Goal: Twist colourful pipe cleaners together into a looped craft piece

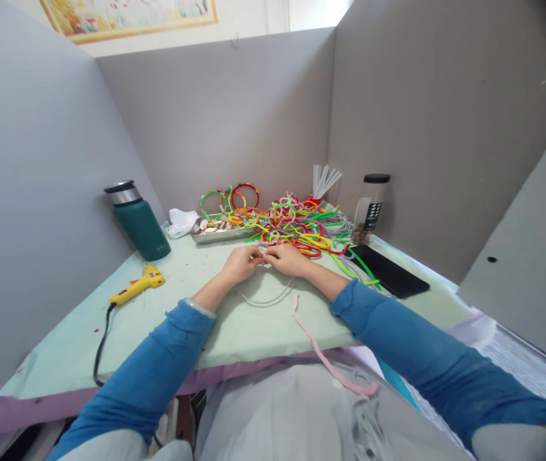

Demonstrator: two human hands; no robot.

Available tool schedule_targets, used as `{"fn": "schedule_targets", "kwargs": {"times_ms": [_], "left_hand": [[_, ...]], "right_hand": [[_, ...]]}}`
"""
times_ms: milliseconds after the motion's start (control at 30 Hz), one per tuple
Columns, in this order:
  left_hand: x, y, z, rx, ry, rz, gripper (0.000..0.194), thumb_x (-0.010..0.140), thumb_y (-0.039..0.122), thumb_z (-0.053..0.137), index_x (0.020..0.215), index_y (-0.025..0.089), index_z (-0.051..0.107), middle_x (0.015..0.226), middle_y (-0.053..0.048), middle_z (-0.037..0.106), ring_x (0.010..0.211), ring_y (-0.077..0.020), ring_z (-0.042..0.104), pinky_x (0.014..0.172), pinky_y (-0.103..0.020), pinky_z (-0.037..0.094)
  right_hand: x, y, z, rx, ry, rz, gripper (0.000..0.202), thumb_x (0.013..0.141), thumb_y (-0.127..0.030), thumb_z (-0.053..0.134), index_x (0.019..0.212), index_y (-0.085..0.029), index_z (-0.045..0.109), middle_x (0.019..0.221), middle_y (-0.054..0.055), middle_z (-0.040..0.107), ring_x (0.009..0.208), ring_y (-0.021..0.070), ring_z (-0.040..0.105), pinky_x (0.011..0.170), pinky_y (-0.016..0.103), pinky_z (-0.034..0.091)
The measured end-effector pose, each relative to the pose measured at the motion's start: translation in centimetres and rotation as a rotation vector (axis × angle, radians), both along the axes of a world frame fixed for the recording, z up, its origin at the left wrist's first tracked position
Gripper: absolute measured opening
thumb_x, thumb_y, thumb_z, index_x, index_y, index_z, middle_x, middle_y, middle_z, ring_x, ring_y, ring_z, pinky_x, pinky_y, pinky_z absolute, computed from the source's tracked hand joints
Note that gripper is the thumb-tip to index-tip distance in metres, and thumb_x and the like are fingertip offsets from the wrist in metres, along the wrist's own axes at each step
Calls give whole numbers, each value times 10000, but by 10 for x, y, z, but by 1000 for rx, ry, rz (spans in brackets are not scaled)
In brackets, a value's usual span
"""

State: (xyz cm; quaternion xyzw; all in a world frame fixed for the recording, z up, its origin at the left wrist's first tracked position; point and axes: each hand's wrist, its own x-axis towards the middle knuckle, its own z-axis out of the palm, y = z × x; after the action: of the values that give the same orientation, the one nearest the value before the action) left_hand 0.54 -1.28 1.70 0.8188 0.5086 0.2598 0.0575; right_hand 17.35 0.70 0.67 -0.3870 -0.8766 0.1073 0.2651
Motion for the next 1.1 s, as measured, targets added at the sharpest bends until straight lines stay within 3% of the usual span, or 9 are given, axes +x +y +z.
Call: {"fn": "schedule_targets", "kwargs": {"times_ms": [667, 1100], "left_hand": [[-1, 6, -5, -67, 12, 71, 206, 726, 280, 542, 803, 153, 684, 702, -30, 664, 631, -132, 553, 595, -217, 377], [0, 2, -2, -62, -17, 38, 228, 743, 250, 520, 889, 156, 667, 784, -35, 671, 661, -129, 559, 628, -220, 410]], "right_hand": [[0, -2, 1, -4, -34, 7, 291, 832, -310, 430, 772, -132, 652, 726, 40, 634, 639, 114, 481, 553, 213, 270], [0, 1, 0, -42, -9, 7, 297, 841, -336, 438, 780, -142, 654, 690, 29, 626, 617, 112, 487, 552, 211, 292]]}}
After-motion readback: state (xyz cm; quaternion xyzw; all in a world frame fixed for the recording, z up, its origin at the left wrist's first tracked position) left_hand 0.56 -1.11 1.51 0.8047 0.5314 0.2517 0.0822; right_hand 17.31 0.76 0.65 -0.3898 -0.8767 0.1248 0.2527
